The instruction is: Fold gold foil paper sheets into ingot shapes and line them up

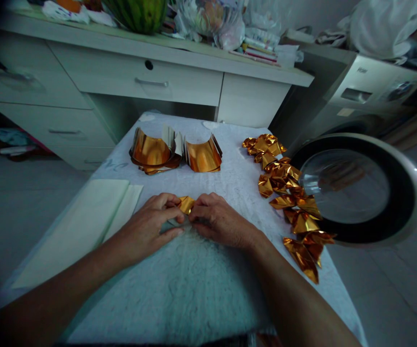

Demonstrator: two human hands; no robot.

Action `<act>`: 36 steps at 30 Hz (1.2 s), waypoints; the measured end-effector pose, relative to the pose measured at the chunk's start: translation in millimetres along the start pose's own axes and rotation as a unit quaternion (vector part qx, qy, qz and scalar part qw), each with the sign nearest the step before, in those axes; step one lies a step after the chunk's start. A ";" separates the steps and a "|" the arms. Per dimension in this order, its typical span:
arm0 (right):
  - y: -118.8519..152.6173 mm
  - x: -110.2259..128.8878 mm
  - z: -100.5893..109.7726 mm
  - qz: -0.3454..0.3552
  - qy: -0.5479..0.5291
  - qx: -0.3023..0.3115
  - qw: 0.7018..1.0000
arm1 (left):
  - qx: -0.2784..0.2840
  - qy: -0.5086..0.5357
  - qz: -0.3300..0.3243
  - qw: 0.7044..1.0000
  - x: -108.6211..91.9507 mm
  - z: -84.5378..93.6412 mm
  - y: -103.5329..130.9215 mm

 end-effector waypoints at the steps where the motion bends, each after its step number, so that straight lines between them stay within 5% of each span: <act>1: 0.1 -0.3 -0.4 -0.003 0.001 -0.001 1.000 | -0.002 -0.001 0.000 1.000 -0.3 0.0 0.2; 36: -5.9 -4.8 -13.3 -0.062 -0.040 -0.083 0.994 | -0.062 -0.007 0.059 0.996 -11.5 -7.2 -5.6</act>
Point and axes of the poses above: each hand's wrist, its own y-axis away from the middle knuckle, its own z-axis out of the back of the hand, x = y × z, the point moved 2 cm from there along -y, towards the middle knuckle, and after that the axes turned 11 degrees about x, right-handed, at the moved point
